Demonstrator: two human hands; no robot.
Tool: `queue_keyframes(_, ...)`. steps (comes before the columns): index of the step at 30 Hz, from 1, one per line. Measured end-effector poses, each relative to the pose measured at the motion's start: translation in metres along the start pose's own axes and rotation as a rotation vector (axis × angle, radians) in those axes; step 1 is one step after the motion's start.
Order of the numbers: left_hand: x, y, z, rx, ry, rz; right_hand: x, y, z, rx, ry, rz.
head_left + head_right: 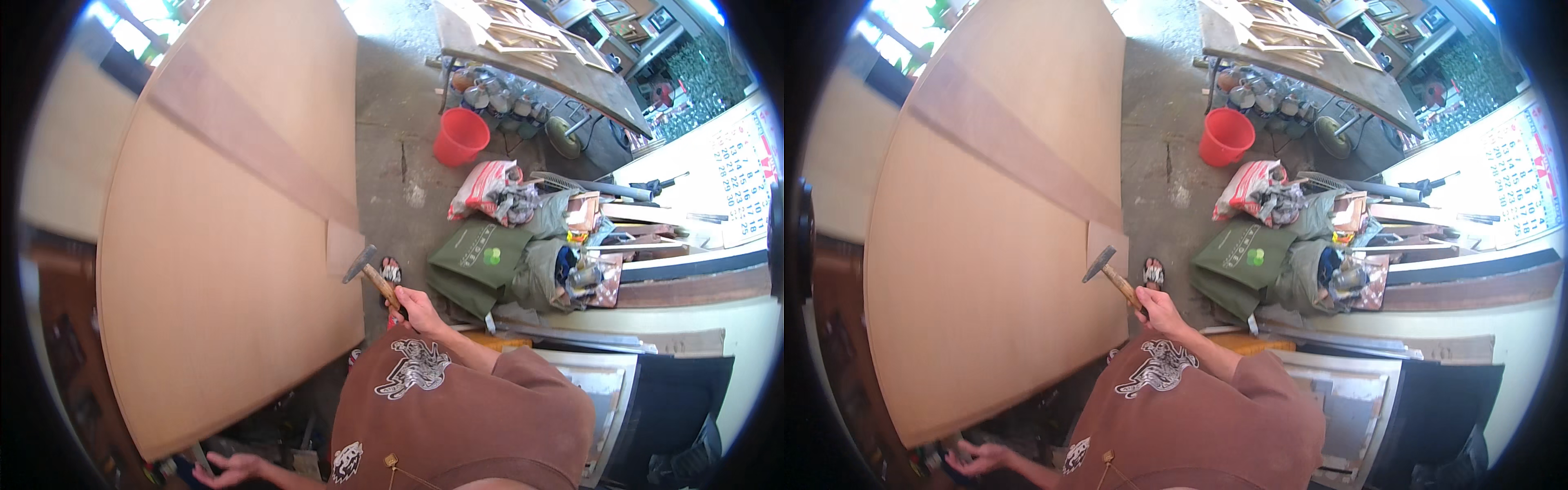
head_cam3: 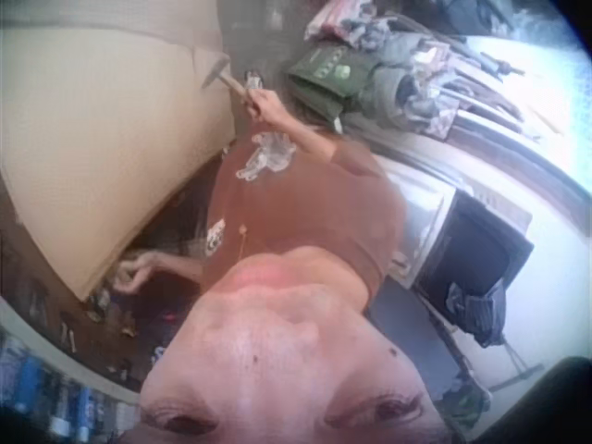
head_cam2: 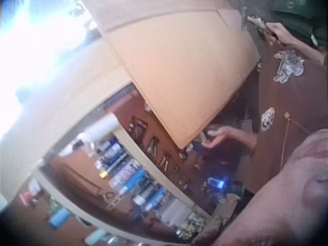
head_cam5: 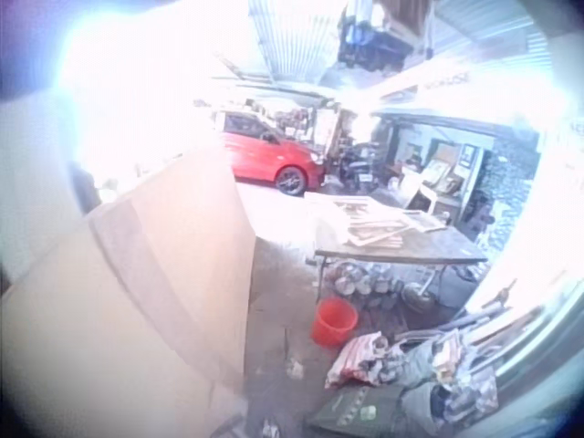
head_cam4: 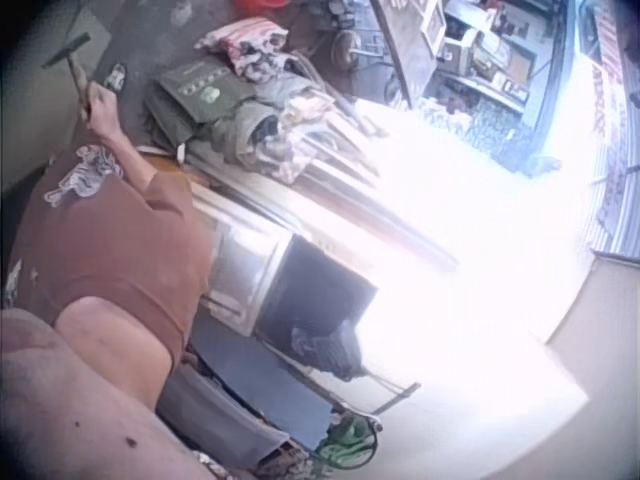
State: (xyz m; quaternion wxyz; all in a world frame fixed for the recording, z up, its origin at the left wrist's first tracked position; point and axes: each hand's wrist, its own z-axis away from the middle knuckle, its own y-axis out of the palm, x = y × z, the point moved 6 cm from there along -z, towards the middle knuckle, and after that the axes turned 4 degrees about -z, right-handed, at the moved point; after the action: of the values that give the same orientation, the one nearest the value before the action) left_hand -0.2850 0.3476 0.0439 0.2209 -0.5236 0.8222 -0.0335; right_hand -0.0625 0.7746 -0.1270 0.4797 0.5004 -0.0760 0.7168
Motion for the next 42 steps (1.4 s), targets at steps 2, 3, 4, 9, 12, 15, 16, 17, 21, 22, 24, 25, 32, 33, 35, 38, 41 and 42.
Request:
queue_keyframes(2,-0.071,0.086,0.035,0.124,0.001,0.182,0.057,-0.036,-0.035,-0.079,-0.091,0.044)
queue_keyframes(3,-0.1,0.127,0.054,0.195,-0.052,0.277,0.084,-0.054,-0.048,-0.12,-0.125,0.059)
queue_keyframes(4,-0.136,0.164,0.068,0.3,-0.103,0.312,0.105,-0.075,-0.066,-0.156,-0.144,0.046)
queue_keyframes(9,-0.346,0.291,0.118,0.825,-0.086,0.546,0.217,-0.17,-0.128,-0.302,-0.354,0.097)
queue_keyframes(12,-0.421,0.348,0.15,1.012,-0.126,0.623,0.265,-0.191,-0.169,-0.247,-0.383,-0.068)
queue_keyframes(15,-0.487,0.409,0.175,1.232,-0.164,0.655,0.3,-0.198,-0.219,-0.187,-0.373,-0.185)
queue_keyframes(16,-0.508,0.434,0.188,1.319,-0.205,0.674,0.305,-0.205,-0.242,-0.168,-0.338,-0.202)
queue_keyframes(17,-0.526,0.459,0.202,1.405,-0.247,0.691,0.306,-0.212,-0.266,-0.148,-0.301,-0.218)
queue_keyframes(21,-0.628,0.561,0.254,1.668,-0.365,0.97,0.336,-0.223,-0.379,-0.151,-0.18,-0.197)
queue_keyframes(22,-0.659,0.586,0.268,1.771,-0.335,0.978,0.35,-0.223,-0.41,-0.119,-0.179,-0.202)
queue_keyframes(24,-0.734,0.631,0.284,1.975,-0.262,0.977,0.383,-0.22,-0.476,-0.044,-0.177,-0.22)
queue_keyframes(25,-0.775,0.644,0.285,2.092,-0.232,0.952,0.407,-0.218,-0.506,-0.013,-0.177,-0.176)
queue_keyframes(32,-1.014,0.774,0.243,2.046,-0.661,1.371,0.576,-0.221,-0.679,0.016,-0.272,0.022)
queue_keyframes(33,-1.035,0.802,0.248,2.038,-0.667,1.37,0.59,-0.229,-0.703,-0.009,-0.28,0.035)
queue_keyframes(35,-1.075,0.856,0.257,2.024,-0.682,1.365,0.603,-0.249,-0.762,0.04,-0.233,0.024)
queue_keyframes(38,-1.133,0.94,0.264,1.942,-0.693,1.42,0.636,-0.277,-0.846,0.079,-0.054,-0.005)
queue_keyframes(41,-1.198,1.027,0.273,1.916,-0.726,1.456,0.691,-0.306,-0.935,0.144,-0.044,-0.065)
queue_keyframes(42,-1.215,1.049,0.27,1.915,-0.753,1.461,0.713,-0.309,-0.958,0.125,-0.121,0.015)
